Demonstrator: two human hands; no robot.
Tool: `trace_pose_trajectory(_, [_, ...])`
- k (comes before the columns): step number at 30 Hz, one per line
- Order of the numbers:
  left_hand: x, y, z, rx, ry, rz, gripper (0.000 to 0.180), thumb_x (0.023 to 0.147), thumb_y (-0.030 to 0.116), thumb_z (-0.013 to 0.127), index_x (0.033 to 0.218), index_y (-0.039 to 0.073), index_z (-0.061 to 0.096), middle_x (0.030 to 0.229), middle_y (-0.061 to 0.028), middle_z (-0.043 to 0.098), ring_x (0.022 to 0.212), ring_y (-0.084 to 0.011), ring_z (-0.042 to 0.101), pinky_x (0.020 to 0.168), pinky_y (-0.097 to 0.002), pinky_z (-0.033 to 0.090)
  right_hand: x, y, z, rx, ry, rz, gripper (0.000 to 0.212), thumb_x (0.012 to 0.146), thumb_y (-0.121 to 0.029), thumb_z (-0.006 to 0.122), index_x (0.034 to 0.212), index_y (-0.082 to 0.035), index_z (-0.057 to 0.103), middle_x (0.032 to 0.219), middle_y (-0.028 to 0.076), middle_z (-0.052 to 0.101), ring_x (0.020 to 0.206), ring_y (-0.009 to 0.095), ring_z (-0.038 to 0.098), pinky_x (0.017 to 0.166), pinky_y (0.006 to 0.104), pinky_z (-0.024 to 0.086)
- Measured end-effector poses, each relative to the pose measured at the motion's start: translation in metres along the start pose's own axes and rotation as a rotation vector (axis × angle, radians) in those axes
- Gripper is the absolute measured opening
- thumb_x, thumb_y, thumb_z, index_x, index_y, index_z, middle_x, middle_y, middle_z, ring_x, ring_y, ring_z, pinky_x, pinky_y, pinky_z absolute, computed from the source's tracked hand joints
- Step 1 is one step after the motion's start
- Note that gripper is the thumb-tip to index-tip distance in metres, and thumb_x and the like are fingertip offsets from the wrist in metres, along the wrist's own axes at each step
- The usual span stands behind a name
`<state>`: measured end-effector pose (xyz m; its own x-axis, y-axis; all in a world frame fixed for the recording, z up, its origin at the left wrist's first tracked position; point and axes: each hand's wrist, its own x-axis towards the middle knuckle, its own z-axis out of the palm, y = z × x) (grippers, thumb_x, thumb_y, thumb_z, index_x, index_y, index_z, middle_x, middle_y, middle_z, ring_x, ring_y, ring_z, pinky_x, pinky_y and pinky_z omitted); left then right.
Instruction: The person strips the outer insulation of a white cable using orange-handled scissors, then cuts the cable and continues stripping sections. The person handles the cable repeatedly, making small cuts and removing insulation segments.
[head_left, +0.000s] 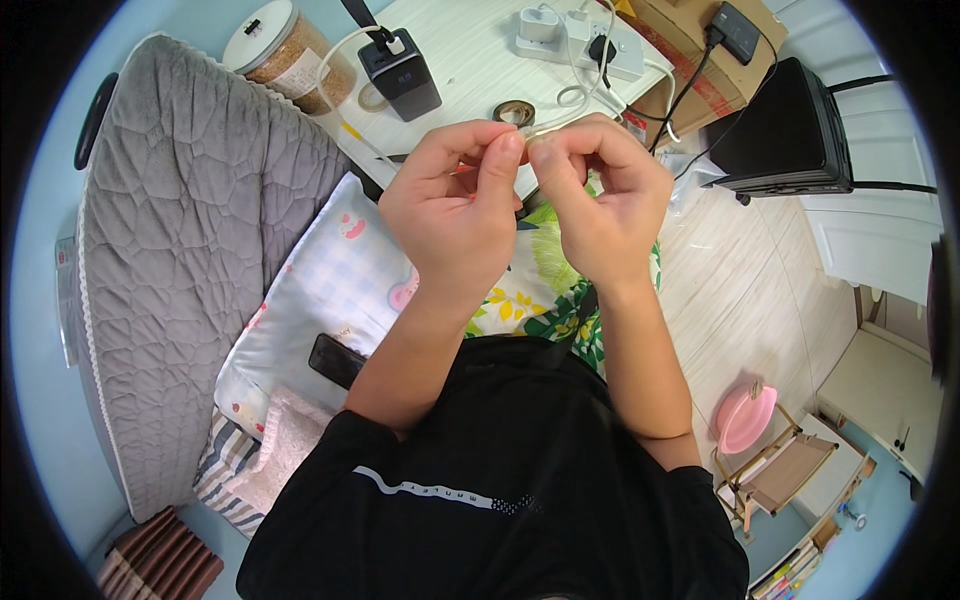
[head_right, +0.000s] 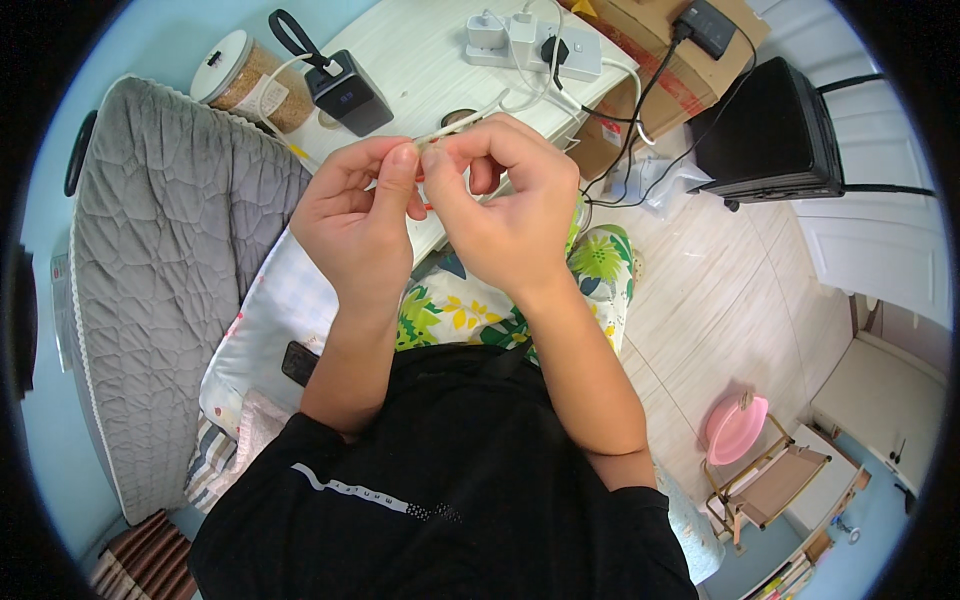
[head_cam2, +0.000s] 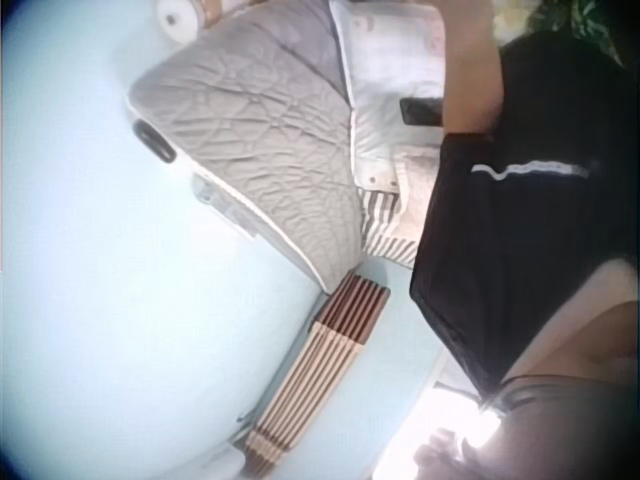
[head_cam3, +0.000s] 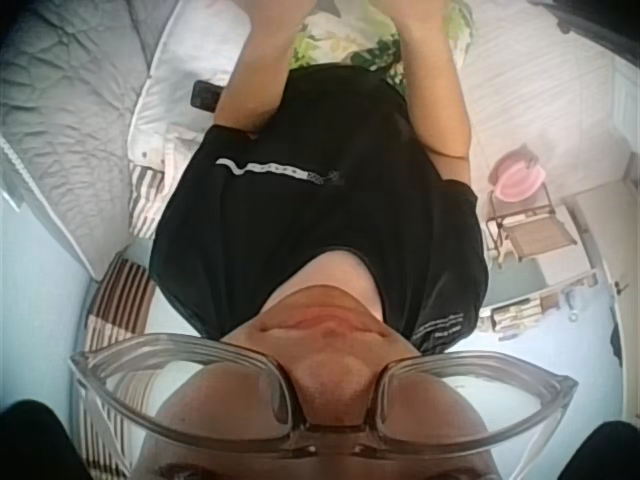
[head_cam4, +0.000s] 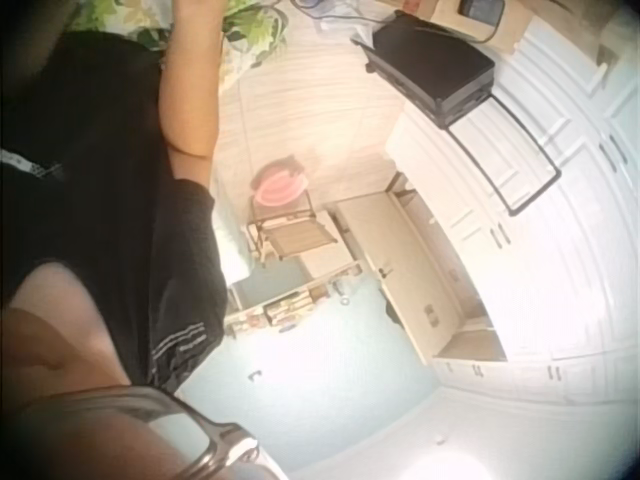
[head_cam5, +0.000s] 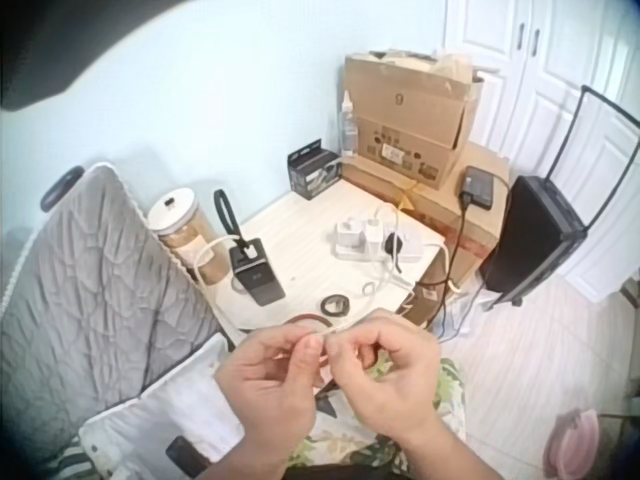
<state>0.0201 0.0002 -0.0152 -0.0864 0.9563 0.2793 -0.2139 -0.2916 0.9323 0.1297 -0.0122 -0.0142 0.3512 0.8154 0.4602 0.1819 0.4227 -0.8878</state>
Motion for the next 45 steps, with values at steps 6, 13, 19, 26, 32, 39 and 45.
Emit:
trace_pose_trajectory(6, [-0.001, 0.004, 0.002, -0.039, 0.005, -0.055, 0.007, 0.086, -0.001, 0.067, 0.091, -0.004, 0.065, 0.074, -0.0047, 0.066, 0.055, -0.0045, 0.056, 0.046, -0.017, 0.044, 0.001, -0.003, -0.002, -0.099, 0.001, -0.195, 0.006, 0.071, 0.001, 0.068, 0.068, -0.002, 0.063, 0.064, 0.003, 0.059, 0.051, 0.007, 0.045, 0.048, 0.0211, 0.036])
trace_pose_trajectory(13, [0.007, 0.008, -0.004, -0.085, -0.071, -0.084, 0.006, 0.087, -0.001, 0.065, 0.092, -0.005, 0.065, 0.075, -0.0063, 0.067, 0.056, -0.0049, 0.055, 0.047, -0.017, 0.043, 0.001, -0.006, -0.007, -0.082, -0.063, -0.288, 0.005, 0.071, 0.002, 0.068, 0.072, -0.001, 0.064, 0.064, 0.003, 0.058, 0.053, 0.008, 0.046, 0.049, 0.021, 0.037])
trace_pose_trajectory(19, [0.015, 0.01, -0.015, -0.272, -0.213, -0.108, 0.01, 0.087, -0.003, 0.063, 0.097, -0.004, 0.065, 0.08, -0.0076, 0.068, 0.062, -0.0059, 0.058, 0.052, -0.0168, 0.043, 0.0, -0.014, -0.006, 0.075, 0.014, -0.039, 0.004, 0.075, 0.001, 0.069, 0.076, 0.001, 0.065, 0.064, 0.001, 0.056, 0.055, 0.005, 0.044, 0.052, 0.0197, 0.035])
trace_pose_trajectory(26, [0.01, 0.016, -0.017, -0.034, -0.223, -0.028, 0.014, 0.086, -0.005, 0.062, 0.099, -0.004, 0.065, 0.087, -0.0077, 0.069, 0.075, -0.0094, 0.066, 0.057, -0.017, 0.047, 0.005, -0.025, -0.015, 0.02, -0.026, -0.077, 0.005, 0.074, 0.002, 0.069, 0.074, 0.001, 0.065, 0.063, 0.0, 0.056, 0.055, 0.005, 0.044, 0.053, 0.0195, 0.035])
trace_pose_trajectory(32, [0.007, 0.015, -0.011, 0.002, -0.171, 0.023, 0.015, 0.084, -0.008, 0.063, 0.099, -0.004, 0.065, 0.089, -0.0078, 0.069, 0.074, -0.0101, 0.066, 0.061, -0.0182, 0.05, 0.004, -0.029, -0.015, -0.042, -0.021, -0.142, 0.006, 0.074, 0.002, 0.07, 0.073, 0.001, 0.064, 0.064, 0.001, 0.057, 0.055, 0.005, 0.045, 0.052, 0.0197, 0.035])
trace_pose_trajectory(39, [0.01, 0.007, -0.015, 0.091, -0.171, 0.032, 0.018, 0.083, -0.009, 0.063, 0.1, -0.004, 0.061, 0.086, -0.0084, 0.068, 0.075, -0.0112, 0.066, 0.063, -0.02, 0.052, 0.024, -0.053, -0.029, 0.211, 0.132, -0.012, 0.005, 0.084, 0.001, 0.063, 0.08, 0.003, 0.063, 0.073, 0.004, 0.063, 0.061, 0.005, 0.052, 0.058, 0.018, 0.041])
trace_pose_trajectory(45, [0.008, 0.011, -0.026, 0.054, -0.22, -0.066, 0.019, 0.083, -0.009, 0.064, 0.101, -0.005, 0.06, 0.086, -0.0086, 0.068, 0.078, -0.0127, 0.067, 0.063, -0.0201, 0.052, 0.056, -0.061, -0.052, 0.182, 0.012, 0.058, 0.013, 0.086, -0.008, 0.066, 0.078, 0.001, 0.063, 0.069, 0.004, 0.062, 0.059, 0.006, 0.053, 0.06, 0.0191, 0.043])
